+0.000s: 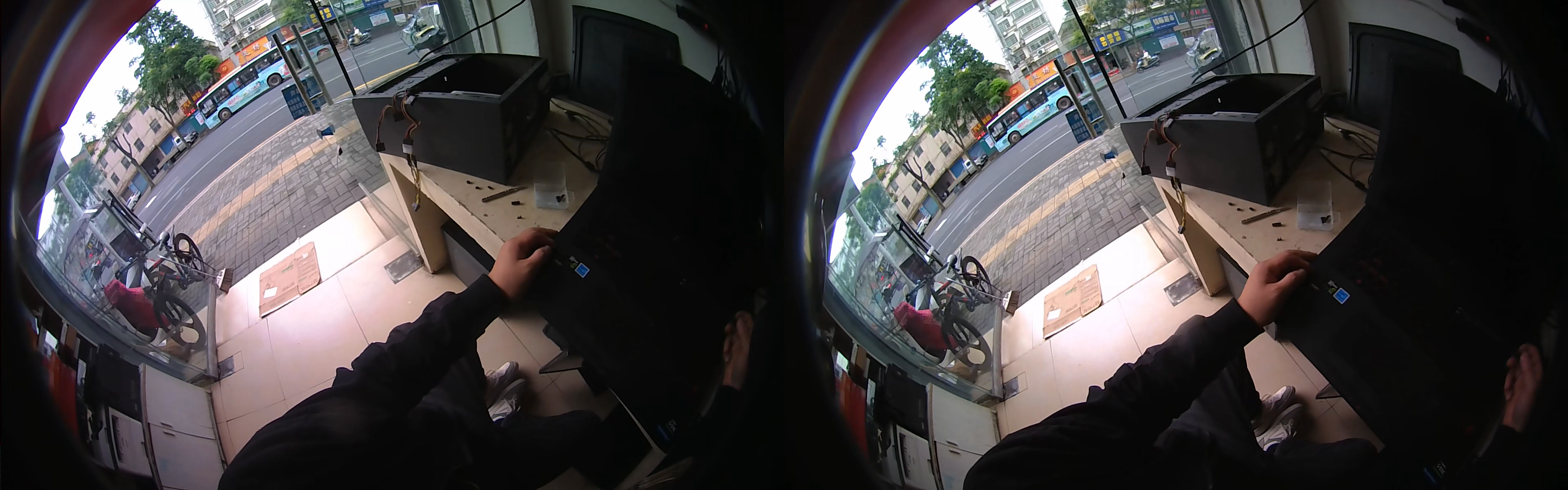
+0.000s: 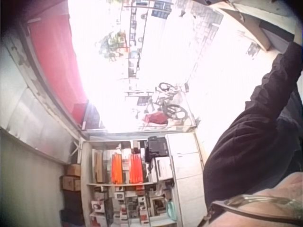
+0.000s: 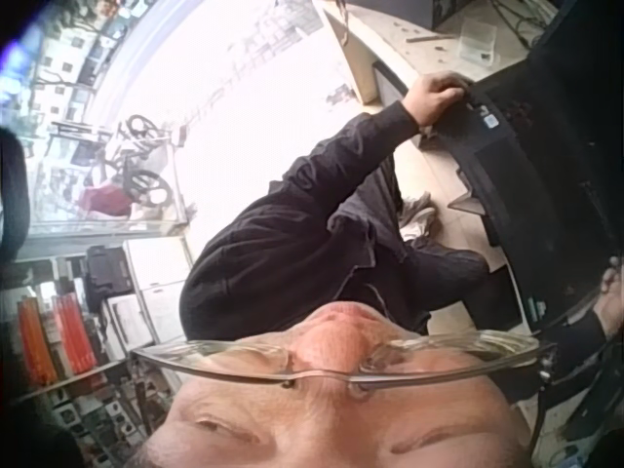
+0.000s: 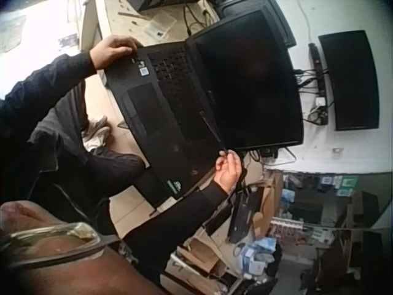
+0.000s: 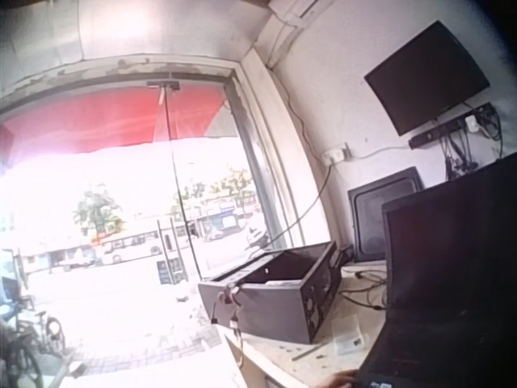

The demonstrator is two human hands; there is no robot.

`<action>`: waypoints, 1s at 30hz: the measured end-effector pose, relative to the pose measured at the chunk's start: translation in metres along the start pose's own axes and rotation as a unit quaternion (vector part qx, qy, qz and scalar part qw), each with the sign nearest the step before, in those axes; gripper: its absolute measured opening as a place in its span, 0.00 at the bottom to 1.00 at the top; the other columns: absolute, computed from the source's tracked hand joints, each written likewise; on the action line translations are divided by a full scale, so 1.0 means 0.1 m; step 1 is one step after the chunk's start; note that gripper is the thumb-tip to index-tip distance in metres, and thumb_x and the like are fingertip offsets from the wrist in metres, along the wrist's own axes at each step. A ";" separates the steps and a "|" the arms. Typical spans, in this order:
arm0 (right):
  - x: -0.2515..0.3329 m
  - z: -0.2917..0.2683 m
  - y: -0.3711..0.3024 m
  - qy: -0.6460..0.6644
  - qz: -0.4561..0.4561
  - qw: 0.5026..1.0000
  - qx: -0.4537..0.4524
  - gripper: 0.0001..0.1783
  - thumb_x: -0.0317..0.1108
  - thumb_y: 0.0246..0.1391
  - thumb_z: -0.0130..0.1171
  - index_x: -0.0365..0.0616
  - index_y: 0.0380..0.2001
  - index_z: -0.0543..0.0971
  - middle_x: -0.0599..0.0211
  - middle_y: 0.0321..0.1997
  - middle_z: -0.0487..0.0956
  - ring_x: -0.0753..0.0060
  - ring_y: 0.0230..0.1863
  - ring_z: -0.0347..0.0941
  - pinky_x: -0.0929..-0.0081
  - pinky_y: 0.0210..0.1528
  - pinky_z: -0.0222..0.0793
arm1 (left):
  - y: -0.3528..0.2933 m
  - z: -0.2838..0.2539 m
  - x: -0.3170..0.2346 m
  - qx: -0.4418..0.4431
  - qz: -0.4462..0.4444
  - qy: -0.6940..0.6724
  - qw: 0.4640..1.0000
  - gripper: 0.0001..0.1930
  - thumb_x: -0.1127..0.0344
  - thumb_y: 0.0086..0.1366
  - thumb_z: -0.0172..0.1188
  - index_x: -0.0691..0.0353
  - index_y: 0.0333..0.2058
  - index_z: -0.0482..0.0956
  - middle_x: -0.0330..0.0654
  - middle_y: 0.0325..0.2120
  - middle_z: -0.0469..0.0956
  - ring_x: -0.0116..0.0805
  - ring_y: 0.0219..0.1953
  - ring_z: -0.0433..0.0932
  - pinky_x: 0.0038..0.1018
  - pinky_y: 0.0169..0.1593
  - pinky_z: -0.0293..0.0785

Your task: The person uses a screwdriver to remove and reinstall screws on the bottom cover of a laptop, then closes the cover and powers on the device. The laptop screen displays a blue square after startup.

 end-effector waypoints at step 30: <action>0.79 0.14 -0.29 0.457 0.028 0.887 -0.058 0.16 0.47 0.62 0.60 0.45 0.37 0.74 0.73 0.24 0.73 0.83 0.20 0.62 0.84 0.20 0.52 | 0.01 -0.09 -0.08 -0.027 -0.016 0.033 0.999 0.11 0.72 0.65 0.51 0.74 0.40 0.79 0.50 0.52 0.78 0.36 0.53 0.75 0.27 0.60 0.65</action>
Point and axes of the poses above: each hand's wrist, its own y-axis towards the middle knuckle, its own z-axis out of the palm, x = y × z, the point moved 5 cm from there along y, towards the middle knuckle
